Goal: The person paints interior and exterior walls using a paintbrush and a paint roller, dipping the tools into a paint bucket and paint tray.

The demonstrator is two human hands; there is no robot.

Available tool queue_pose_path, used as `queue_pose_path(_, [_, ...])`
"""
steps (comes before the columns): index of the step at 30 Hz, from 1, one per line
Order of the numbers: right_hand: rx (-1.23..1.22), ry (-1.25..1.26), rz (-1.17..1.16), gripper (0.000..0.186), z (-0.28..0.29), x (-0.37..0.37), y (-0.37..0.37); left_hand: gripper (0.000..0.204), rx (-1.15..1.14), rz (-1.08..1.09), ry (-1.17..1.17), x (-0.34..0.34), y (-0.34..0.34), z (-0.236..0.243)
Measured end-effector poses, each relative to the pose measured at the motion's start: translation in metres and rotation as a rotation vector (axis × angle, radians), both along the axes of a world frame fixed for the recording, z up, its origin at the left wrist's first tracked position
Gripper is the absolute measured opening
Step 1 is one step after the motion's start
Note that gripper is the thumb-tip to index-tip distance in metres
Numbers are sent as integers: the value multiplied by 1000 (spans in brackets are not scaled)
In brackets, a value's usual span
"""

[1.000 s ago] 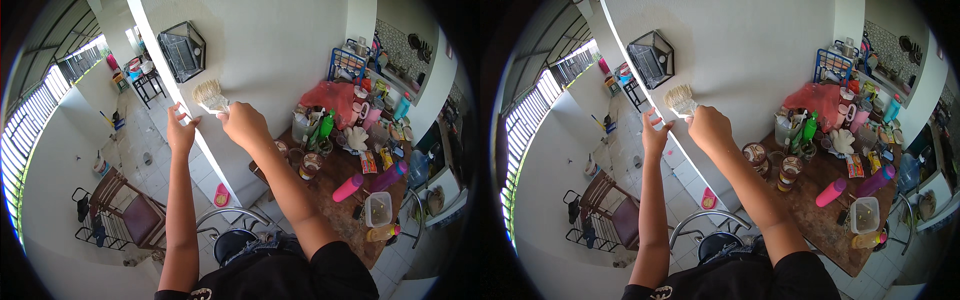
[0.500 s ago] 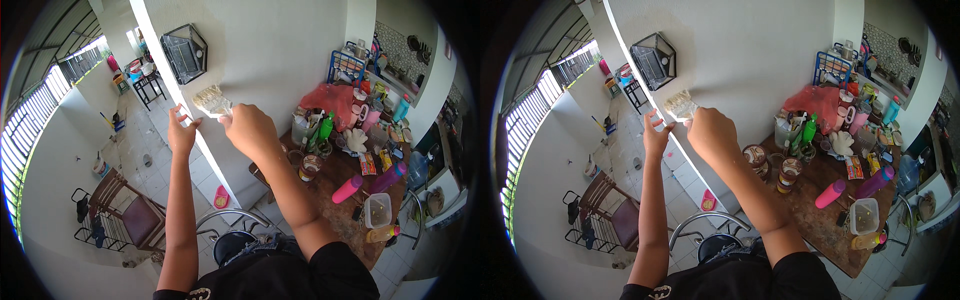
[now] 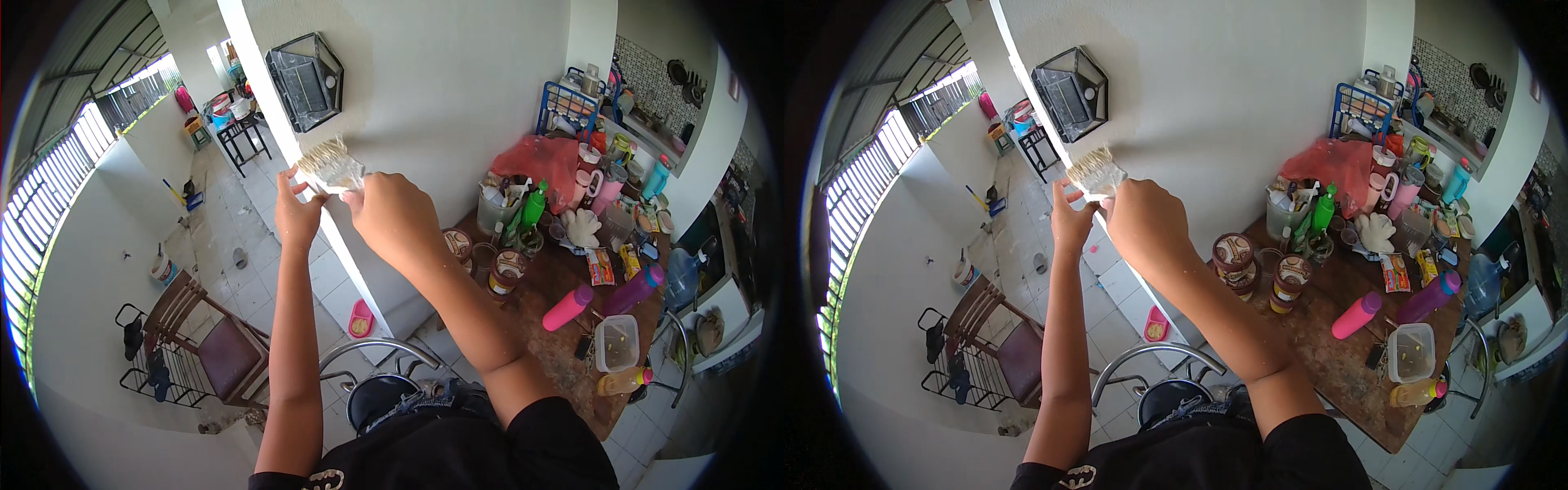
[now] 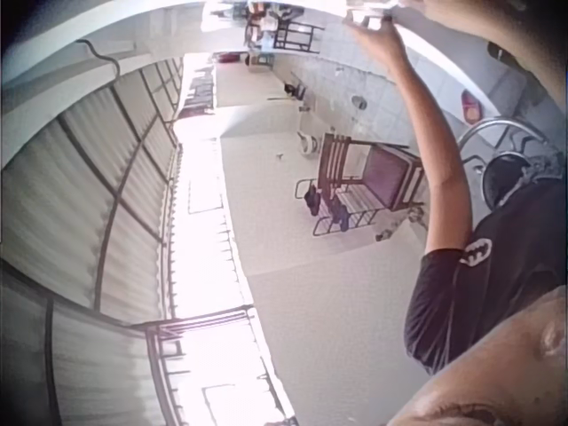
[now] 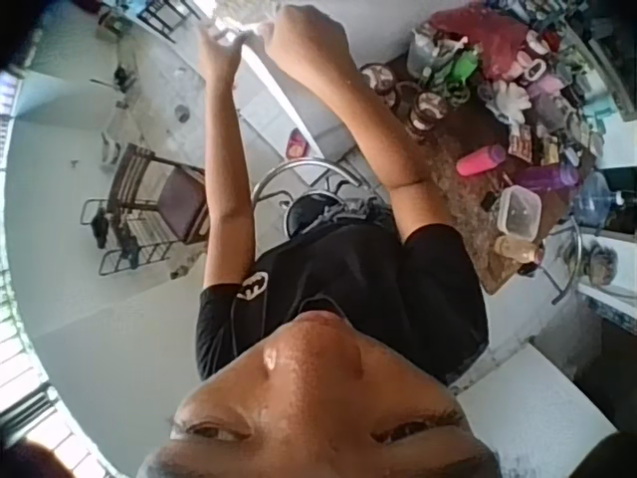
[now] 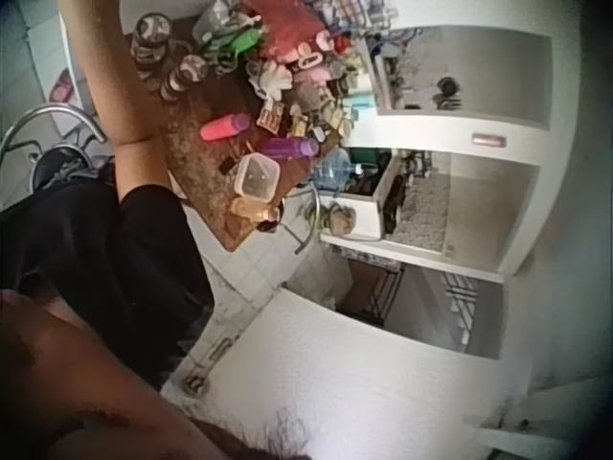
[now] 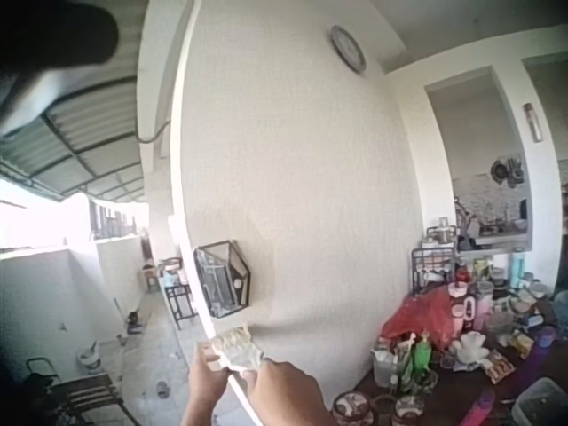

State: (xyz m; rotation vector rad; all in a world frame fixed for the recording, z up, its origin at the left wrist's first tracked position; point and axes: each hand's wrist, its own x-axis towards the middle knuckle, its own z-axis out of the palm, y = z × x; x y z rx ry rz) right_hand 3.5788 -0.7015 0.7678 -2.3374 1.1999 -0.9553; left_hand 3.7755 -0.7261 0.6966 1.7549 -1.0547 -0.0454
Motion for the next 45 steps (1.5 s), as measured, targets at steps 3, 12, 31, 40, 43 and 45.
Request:
queue_pose_path(3, [35, -44, -8, 32, -1, 9, -2, 69, -5, -2, 3, 2, -1, -2])
queue_pose_path(12, [-23, -41, -14, 31, -11, 7, -2, 69, 1, 4, 19, 2, 1, -1])
queue_pose_path(31, [-38, -173, -53, 30, -31, 29, -12, 68, 30, 18, -29, -7, 4, 6])
queue_pose_path(40, [-28, -169, -46, 29, -26, 28, -7, 69, 25, 26, -77, -2, 3, 2])
queue_pose_path(43, [-14, -157, -51, 29, -23, 25, -4, 69, 9, 8, -62, -3, 4, 3])
queue_pose_path(45, [-12, -150, -56, 29, -23, 24, -6, 69, 9, 20, -70, -4, 3, 3])
